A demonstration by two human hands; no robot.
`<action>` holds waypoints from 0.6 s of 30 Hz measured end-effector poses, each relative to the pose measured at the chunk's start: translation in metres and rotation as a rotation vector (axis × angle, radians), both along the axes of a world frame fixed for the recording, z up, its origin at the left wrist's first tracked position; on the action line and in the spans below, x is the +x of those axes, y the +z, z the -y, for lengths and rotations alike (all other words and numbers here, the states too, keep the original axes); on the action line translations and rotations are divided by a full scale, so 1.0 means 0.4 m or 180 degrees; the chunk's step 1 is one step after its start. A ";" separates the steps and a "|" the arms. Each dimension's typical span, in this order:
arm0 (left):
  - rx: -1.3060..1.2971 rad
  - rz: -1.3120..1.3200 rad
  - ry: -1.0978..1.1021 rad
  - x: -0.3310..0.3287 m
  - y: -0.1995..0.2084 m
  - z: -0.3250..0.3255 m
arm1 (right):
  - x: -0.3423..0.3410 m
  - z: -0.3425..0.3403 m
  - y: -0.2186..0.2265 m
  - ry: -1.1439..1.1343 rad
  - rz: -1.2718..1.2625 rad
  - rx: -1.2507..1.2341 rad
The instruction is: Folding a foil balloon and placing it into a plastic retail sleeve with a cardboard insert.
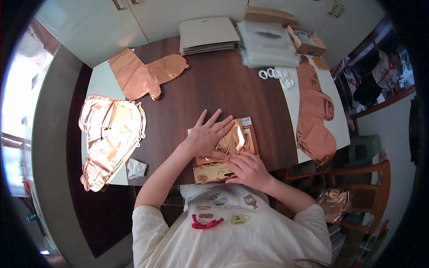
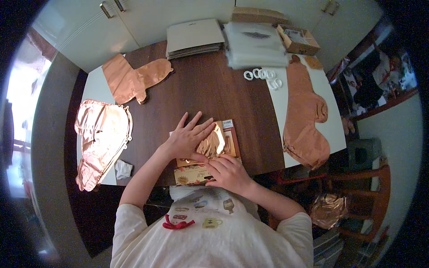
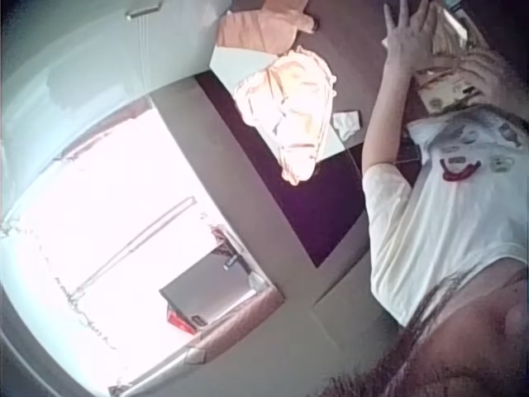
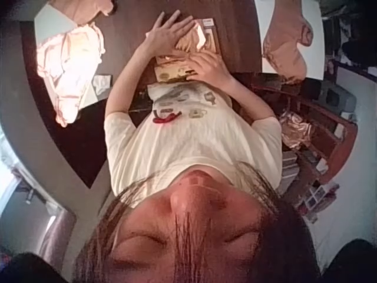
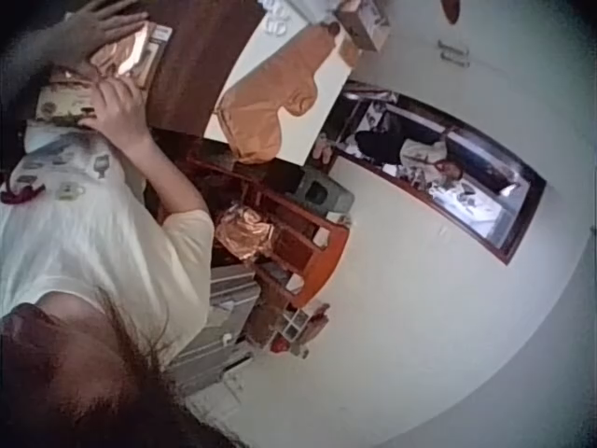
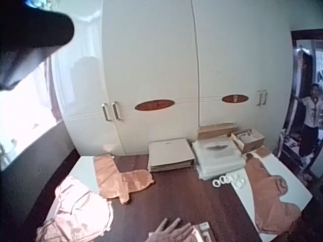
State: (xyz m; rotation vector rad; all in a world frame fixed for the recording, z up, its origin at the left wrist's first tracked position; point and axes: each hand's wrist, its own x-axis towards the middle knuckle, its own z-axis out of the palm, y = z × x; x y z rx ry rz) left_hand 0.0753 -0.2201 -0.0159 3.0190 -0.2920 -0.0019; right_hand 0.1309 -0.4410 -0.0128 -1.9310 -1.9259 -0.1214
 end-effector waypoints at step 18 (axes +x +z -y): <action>-0.0041 -0.0102 0.0281 0.005 0.000 0.011 | 0.116 -0.118 -0.040 -0.0618 -0.0100 -0.0225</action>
